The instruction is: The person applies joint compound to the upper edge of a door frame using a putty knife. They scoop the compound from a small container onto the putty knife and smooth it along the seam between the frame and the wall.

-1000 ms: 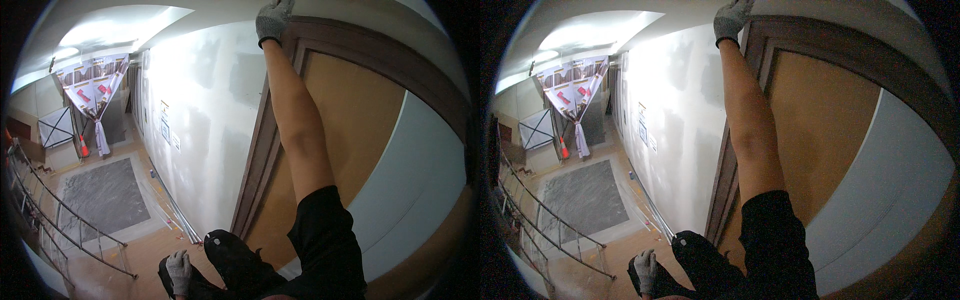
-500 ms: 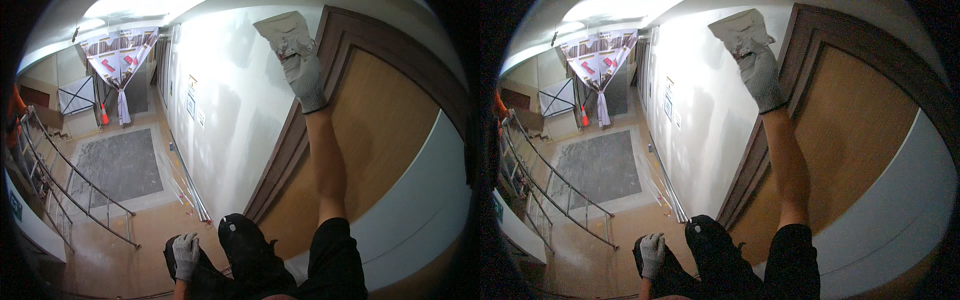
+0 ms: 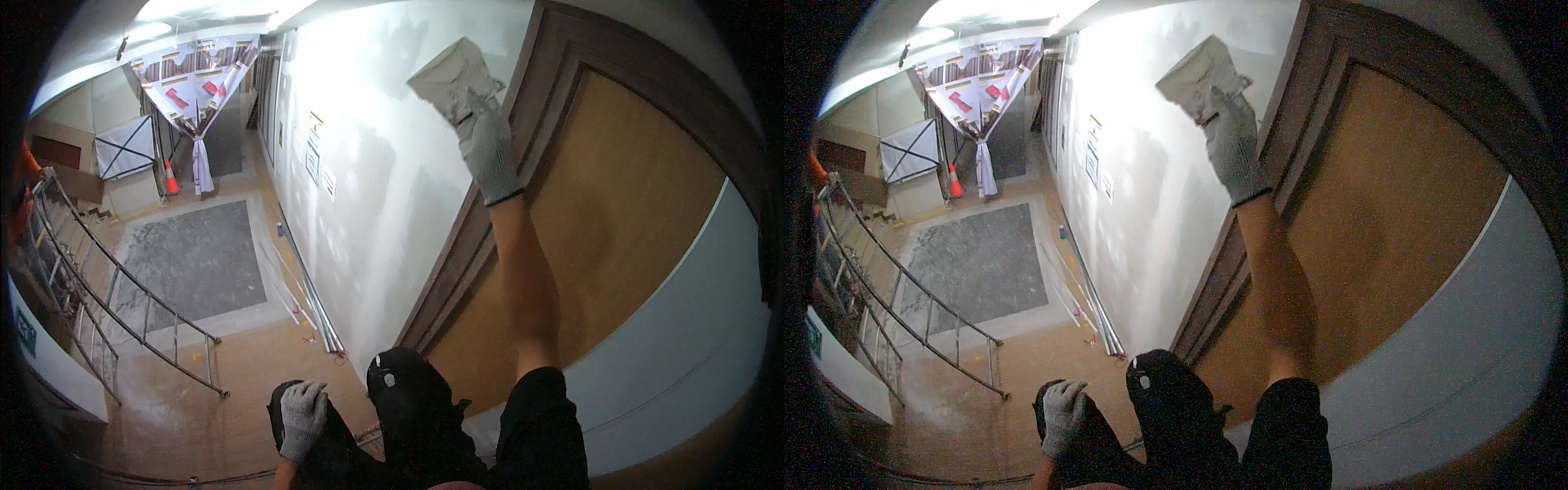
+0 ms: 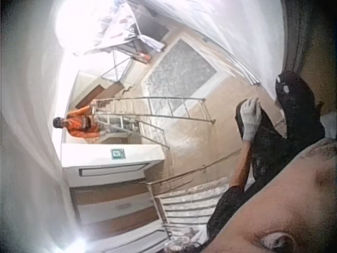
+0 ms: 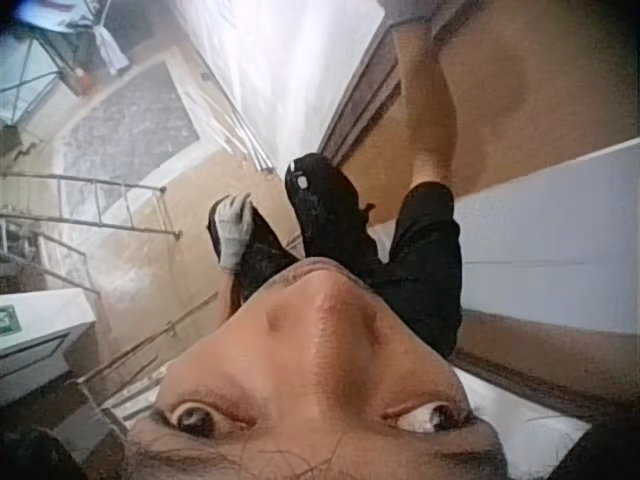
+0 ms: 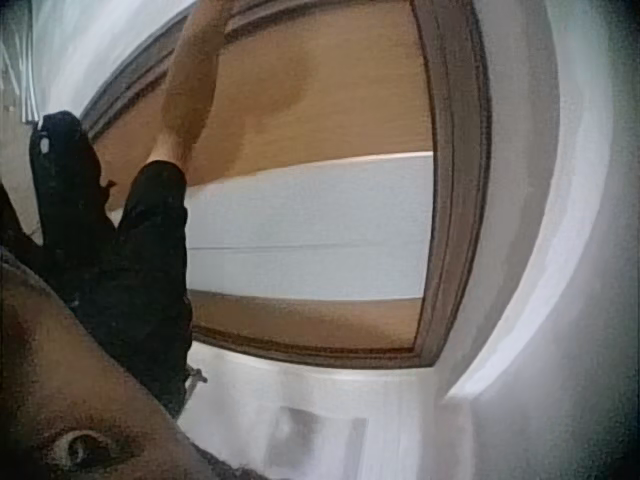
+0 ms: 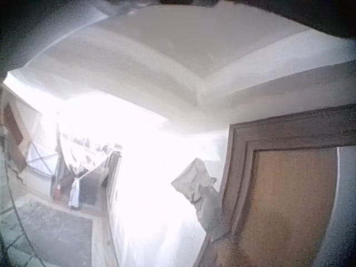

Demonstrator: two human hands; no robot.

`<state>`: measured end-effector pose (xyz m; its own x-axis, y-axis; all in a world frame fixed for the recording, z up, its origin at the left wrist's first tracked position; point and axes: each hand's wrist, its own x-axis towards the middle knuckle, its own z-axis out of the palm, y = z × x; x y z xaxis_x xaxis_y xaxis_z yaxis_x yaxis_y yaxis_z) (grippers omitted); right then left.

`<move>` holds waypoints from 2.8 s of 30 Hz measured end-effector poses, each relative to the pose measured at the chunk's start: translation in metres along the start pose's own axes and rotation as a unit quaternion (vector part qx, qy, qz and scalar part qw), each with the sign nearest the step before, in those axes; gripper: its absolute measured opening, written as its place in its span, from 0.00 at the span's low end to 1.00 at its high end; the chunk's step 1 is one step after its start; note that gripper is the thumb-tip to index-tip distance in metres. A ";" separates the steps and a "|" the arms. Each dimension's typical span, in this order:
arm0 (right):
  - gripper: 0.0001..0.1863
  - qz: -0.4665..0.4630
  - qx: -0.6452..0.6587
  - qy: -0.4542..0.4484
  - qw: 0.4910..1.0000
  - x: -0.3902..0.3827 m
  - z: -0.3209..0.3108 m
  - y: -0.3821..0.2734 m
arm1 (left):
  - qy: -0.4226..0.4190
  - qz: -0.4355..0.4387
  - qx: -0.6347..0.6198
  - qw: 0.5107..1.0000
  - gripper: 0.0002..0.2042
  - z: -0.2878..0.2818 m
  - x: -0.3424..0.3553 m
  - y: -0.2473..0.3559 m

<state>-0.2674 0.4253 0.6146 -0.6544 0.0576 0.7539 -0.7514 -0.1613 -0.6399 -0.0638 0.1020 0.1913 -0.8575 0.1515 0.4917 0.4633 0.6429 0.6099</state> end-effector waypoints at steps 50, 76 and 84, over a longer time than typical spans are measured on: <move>0.19 0.452 0.163 0.155 0.863 0.116 -0.015 -0.119 | -0.036 -0.201 -0.338 0.919 0.13 -0.123 0.294 0.279; 0.19 -0.200 -0.783 -0.500 0.310 0.338 0.122 -0.299 | -0.055 -0.624 -0.385 0.677 0.16 0.002 -0.050 0.334; 0.20 -0.241 -0.777 -0.554 0.177 0.421 0.092 -0.263 | 0.074 -0.655 -0.425 0.620 0.16 0.030 -0.074 0.346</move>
<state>-0.3376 0.4016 1.1137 -0.7109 -0.6718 -0.2081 -0.3767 0.1138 0.9193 0.1529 0.3359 0.3474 -0.6221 -0.1941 -0.7585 -0.6044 -0.4967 0.6229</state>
